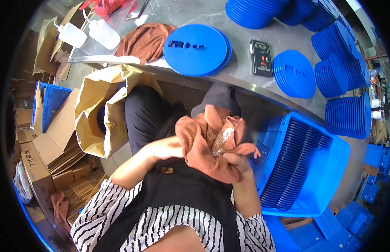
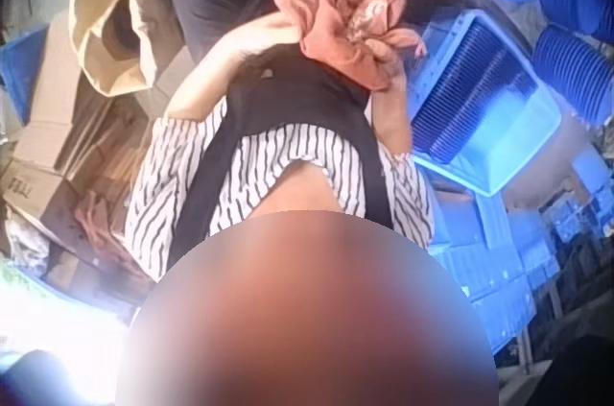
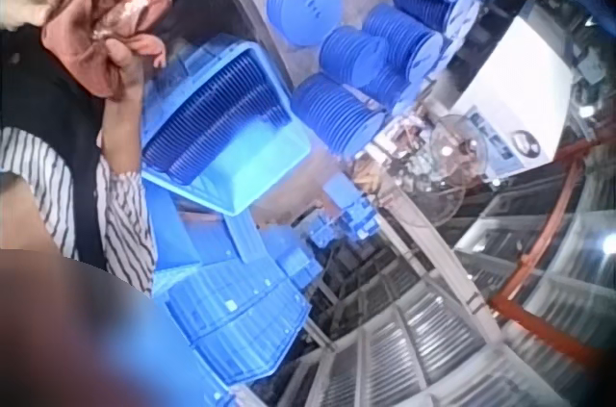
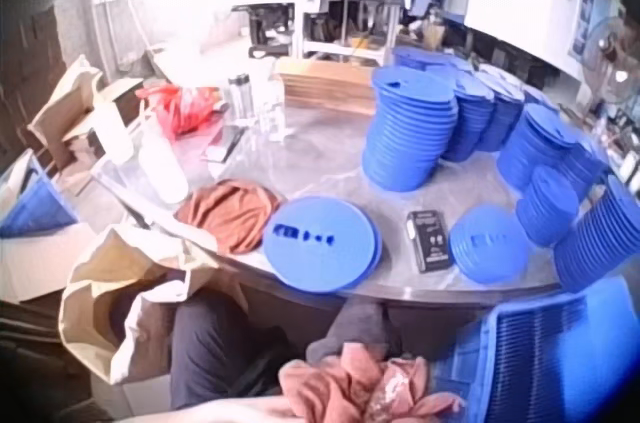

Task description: The person wipes blue plastic circular parts with a brown cloth. They apply liquid from a squeeze bottle onto the cloth, then wipe the parts one by one, turning them over to clean both sides. The cleaned parts are placed into a blue bin.

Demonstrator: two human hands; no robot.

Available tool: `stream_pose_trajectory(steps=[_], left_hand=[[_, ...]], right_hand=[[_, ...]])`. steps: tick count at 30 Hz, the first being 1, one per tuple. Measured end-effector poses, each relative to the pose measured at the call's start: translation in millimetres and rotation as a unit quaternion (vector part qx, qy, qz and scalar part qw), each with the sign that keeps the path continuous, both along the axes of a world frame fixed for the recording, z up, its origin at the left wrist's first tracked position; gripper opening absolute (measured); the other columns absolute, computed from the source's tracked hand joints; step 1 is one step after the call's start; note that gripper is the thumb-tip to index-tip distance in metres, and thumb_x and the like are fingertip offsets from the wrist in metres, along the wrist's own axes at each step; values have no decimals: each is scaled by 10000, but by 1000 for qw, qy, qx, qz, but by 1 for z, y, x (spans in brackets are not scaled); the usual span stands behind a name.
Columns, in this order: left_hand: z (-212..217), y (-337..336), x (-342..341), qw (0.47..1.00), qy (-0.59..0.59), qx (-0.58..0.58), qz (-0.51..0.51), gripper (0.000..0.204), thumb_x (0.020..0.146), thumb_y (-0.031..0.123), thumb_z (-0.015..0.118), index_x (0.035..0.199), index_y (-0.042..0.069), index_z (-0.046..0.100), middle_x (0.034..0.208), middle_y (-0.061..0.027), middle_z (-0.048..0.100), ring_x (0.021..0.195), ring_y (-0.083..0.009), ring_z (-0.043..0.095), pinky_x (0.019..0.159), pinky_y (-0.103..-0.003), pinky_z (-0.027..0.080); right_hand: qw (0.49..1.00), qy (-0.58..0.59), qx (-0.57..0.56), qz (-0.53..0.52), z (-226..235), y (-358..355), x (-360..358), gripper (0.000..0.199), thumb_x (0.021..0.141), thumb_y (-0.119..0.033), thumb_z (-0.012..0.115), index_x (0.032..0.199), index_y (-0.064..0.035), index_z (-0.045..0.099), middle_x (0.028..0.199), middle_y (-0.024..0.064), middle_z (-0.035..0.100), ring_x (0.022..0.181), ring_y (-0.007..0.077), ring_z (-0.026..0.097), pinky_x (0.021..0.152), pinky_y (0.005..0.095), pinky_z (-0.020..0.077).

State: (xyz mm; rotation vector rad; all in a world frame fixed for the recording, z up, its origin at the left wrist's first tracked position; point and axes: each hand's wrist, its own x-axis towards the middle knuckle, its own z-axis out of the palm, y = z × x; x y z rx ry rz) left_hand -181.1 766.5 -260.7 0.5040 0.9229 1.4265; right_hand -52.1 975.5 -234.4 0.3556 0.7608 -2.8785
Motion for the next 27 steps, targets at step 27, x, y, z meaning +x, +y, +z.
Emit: stream_pose_trajectory(steps=[27], left_hand=[[59,44,-21,997,68,-44,12,582,858,248,728,1299,-45,487,1275,-115,556,1200,-194,503,1034,-325,400]], right_hand=[[926,21,376,16,-3,8,2,714,750,-9,750,1359,8,377,1288,76,508,1195,171,498,1032,330,384]])
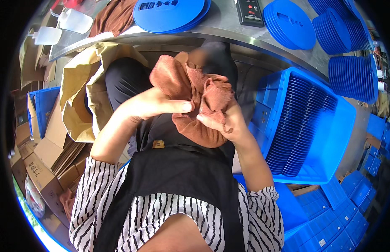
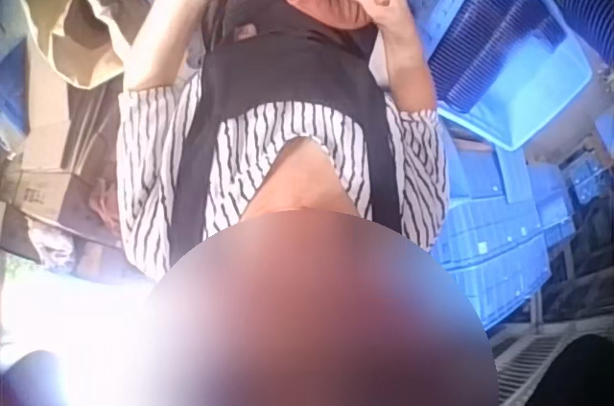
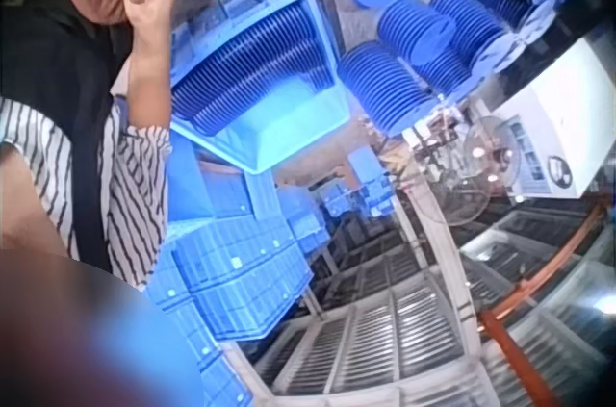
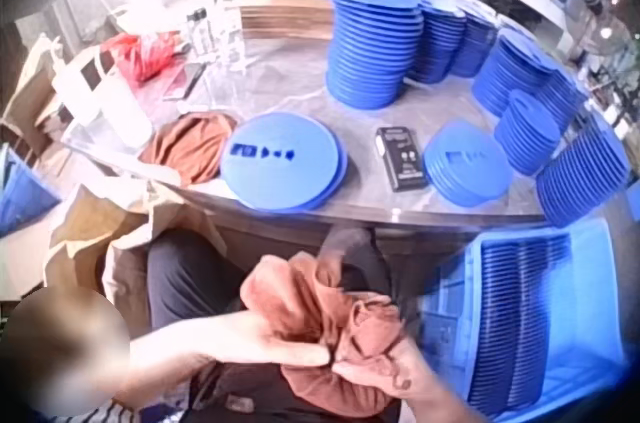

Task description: The person wipes blue plastic circular parts with a brown cloth. They apply liquid from a squeeze bottle onto the cloth, then wipe the parts one by one, turning them over to clean both sides. The cleaned parts are placed into a blue bin.

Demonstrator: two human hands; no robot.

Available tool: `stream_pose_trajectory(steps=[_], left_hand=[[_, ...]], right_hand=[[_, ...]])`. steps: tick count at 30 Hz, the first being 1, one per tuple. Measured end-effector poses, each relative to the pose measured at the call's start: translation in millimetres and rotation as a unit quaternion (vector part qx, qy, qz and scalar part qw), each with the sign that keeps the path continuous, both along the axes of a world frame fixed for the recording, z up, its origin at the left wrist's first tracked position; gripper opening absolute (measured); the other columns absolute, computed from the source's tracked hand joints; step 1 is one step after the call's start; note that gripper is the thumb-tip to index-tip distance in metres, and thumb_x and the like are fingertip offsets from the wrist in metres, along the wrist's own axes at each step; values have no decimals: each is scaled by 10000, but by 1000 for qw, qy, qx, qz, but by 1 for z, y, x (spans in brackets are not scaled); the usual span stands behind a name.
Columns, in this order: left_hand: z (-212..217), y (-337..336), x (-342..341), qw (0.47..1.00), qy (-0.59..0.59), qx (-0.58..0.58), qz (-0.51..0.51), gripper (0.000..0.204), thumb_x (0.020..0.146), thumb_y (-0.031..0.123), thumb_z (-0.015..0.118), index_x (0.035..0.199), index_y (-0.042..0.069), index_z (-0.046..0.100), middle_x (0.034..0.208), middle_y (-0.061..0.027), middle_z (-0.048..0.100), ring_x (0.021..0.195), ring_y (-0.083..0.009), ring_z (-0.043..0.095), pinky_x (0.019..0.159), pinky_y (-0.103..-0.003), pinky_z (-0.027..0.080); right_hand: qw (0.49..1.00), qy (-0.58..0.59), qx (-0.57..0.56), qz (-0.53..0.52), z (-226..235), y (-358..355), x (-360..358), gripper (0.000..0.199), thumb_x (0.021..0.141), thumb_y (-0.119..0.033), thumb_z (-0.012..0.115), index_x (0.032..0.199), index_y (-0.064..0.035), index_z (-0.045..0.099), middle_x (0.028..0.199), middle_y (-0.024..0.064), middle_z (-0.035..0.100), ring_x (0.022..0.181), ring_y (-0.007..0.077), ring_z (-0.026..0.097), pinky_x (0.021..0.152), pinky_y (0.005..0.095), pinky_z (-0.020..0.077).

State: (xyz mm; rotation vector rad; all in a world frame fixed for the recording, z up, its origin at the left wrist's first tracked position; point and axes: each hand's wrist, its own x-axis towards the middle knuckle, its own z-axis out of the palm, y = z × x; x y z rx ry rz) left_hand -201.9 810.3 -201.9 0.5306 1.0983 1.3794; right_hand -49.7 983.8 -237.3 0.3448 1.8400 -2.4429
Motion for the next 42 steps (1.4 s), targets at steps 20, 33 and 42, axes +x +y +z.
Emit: stream_pose_trajectory(steps=[20,33,42], left_hand=[[-33,9,33,868,456,12,197,452,683,29,780,1091,9,588,1015,-137,635,957,-281,633,845,-359,504],[-34,-8,16,996,79,-49,12,589,711,95,812,1212,-31,527,1142,-138,604,1098,-238,565,965,-361,445],[-49,8,23,996,21,26,-86,773,751,252,828,1355,-24,433,1321,-112,525,1209,-201,484,1063,-334,360]], right_hand=[[999,-42,33,-4,-14,-4,-1,915,602,-154,917,1343,-20,396,1262,52,522,1148,148,512,1011,314,405],[999,-9,40,-21,-15,12,3,729,711,-39,790,1328,-36,402,1222,32,519,1133,118,504,980,292,407],[990,-54,-92,94,-11,8,6,795,719,-121,793,1386,-13,373,1278,69,509,1203,175,475,1050,321,350]])
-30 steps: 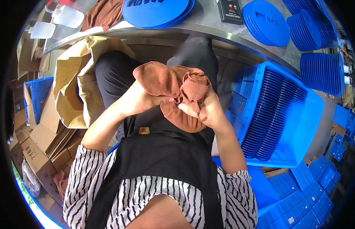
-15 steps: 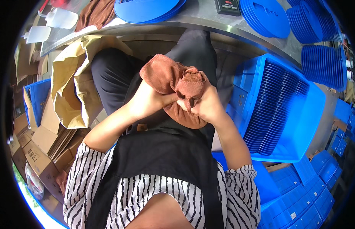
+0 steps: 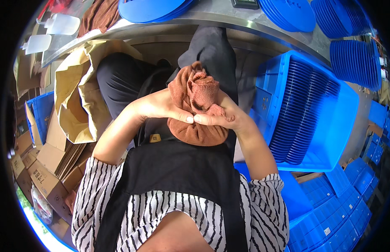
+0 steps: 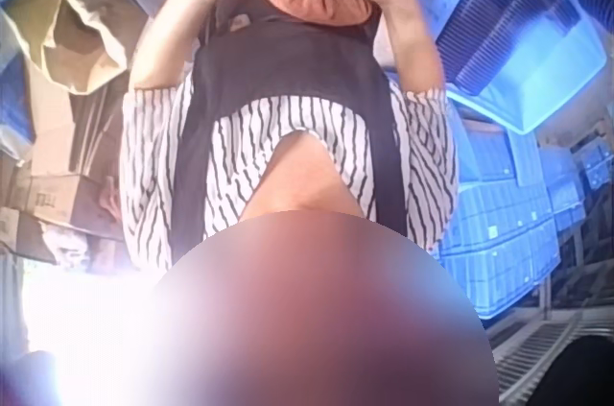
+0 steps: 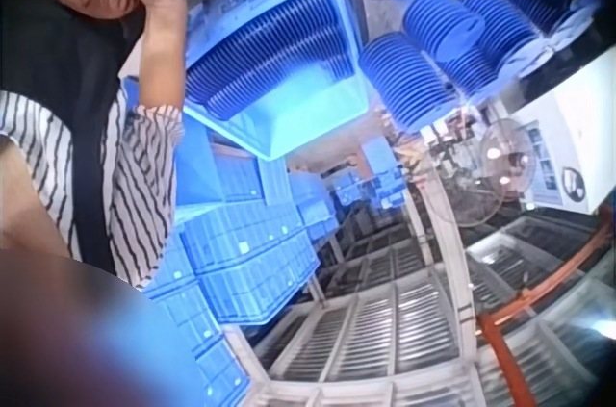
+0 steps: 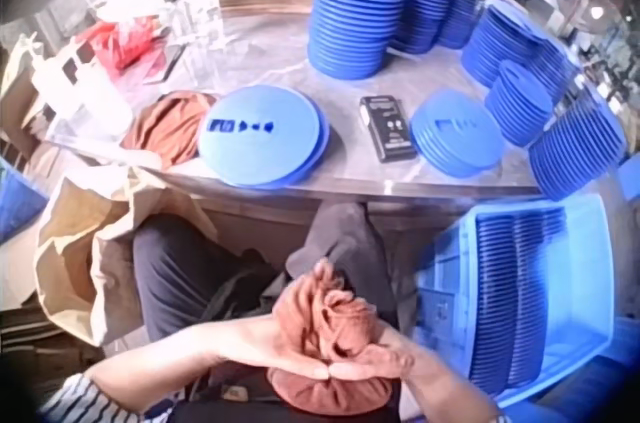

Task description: The person wipes blue plastic circular parts with a brown cloth. They apply liquid from a squeeze bottle onto the cloth, then wipe the parts one by one, turning them over to clean both sides. The cleaned parts are placed into a blue bin.

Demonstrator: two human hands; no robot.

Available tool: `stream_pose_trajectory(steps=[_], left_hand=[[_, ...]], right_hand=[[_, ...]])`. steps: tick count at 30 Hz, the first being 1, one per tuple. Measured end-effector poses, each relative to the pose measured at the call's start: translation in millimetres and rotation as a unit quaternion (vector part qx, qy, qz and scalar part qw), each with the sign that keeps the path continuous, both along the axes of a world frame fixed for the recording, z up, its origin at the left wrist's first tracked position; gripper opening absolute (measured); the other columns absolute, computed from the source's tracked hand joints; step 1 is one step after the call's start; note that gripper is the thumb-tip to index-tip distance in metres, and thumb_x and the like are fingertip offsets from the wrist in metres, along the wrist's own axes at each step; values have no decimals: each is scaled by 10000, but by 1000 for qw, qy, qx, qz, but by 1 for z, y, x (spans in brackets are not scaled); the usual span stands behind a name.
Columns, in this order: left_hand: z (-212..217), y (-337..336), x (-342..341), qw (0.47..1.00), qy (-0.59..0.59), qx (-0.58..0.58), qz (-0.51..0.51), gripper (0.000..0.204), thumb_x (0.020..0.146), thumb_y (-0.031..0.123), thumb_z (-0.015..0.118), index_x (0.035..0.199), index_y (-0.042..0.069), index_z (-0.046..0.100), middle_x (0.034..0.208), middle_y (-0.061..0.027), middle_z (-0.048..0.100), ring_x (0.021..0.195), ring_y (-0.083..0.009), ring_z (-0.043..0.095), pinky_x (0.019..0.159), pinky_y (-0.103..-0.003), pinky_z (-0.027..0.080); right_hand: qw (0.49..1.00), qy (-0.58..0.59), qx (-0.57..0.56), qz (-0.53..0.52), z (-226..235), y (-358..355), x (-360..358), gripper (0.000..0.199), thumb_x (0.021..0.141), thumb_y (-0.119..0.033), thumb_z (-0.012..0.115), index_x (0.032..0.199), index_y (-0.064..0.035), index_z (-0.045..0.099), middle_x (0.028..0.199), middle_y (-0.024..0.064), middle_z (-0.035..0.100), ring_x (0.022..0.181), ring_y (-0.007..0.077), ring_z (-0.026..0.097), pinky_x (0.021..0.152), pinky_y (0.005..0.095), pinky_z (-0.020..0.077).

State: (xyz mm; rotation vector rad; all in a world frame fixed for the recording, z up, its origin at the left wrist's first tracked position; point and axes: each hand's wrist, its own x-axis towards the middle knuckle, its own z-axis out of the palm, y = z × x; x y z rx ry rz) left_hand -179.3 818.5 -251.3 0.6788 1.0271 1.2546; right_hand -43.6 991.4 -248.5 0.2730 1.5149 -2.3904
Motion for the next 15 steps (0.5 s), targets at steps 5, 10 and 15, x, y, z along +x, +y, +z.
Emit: stream_pose_trajectory(steps=[5,10,15], left_hand=[[8,1,4,998,11,6,59,888,694,175,865,1399,-17,361,1361,-113,483,1239,-216,463,1077,-337,354],[5,-2,9,991,53,40,117,855,685,222,866,1365,-24,410,1310,-136,523,1230,-230,479,1068,-347,361],[9,-9,11,985,6,30,169,879,700,172,854,1404,-8,360,1352,-133,488,1257,-226,462,1079,-359,352]], right_hand=[[997,-28,-69,-18,-3,-7,1,824,749,-166,770,1418,21,327,1351,107,481,1269,214,440,1086,353,328],[999,30,15,23,4,-11,-4,794,814,-358,750,1388,35,367,1351,135,483,1262,247,449,1079,364,332],[880,160,448,-17,17,-10,-12,739,769,-568,695,1207,3,529,1156,151,541,1096,337,512,946,419,409]])
